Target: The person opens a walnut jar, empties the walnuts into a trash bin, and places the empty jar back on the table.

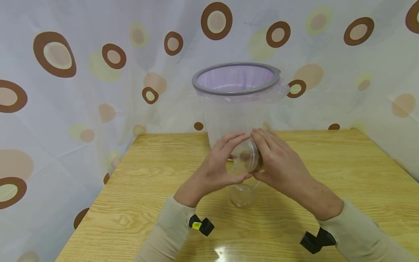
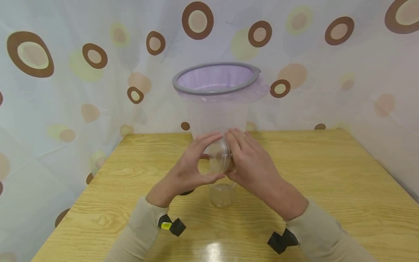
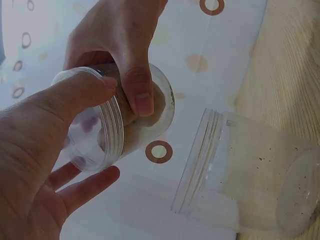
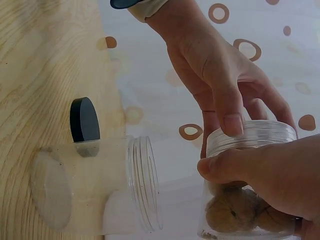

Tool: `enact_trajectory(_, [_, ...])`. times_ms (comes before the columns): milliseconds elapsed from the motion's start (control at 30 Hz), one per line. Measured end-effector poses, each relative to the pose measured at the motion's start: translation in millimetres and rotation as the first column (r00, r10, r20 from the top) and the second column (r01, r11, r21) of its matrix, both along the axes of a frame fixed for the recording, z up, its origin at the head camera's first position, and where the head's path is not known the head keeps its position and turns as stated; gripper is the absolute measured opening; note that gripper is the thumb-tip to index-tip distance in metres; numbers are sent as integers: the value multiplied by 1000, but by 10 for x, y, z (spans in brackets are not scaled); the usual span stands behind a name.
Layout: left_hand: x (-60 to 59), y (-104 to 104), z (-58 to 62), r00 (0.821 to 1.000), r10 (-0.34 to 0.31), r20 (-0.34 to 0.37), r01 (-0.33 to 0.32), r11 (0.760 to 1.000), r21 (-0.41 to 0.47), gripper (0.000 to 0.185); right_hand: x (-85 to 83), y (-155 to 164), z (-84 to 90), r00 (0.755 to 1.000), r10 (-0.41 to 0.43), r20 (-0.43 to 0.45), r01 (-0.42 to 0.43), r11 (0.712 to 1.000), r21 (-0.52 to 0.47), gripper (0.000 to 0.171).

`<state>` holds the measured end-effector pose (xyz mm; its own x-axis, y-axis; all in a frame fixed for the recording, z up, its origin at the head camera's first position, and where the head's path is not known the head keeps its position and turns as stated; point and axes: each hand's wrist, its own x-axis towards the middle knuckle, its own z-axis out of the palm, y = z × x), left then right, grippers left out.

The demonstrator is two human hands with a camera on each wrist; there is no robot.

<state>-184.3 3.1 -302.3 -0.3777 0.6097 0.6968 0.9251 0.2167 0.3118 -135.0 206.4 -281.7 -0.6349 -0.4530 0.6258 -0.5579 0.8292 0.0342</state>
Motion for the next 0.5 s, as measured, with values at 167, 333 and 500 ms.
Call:
enact_trajectory(167, [8, 6, -5, 1000, 16, 15, -17, 1000, 15, 83, 5, 3, 4, 1000, 2, 18, -2, 1000, -2, 103])
enact_trajectory(333, [53, 17, 7, 989, 63, 137, -68, 997, 37, 83, 11, -8, 12, 1000, 0, 30, 0, 1000, -8, 104])
enact_trajectory(500, [97, 42, 30, 971, 122, 207, -136, 989, 56, 81, 12, -18, 19, 1000, 0, 16, 1, 1000, -10, 100])
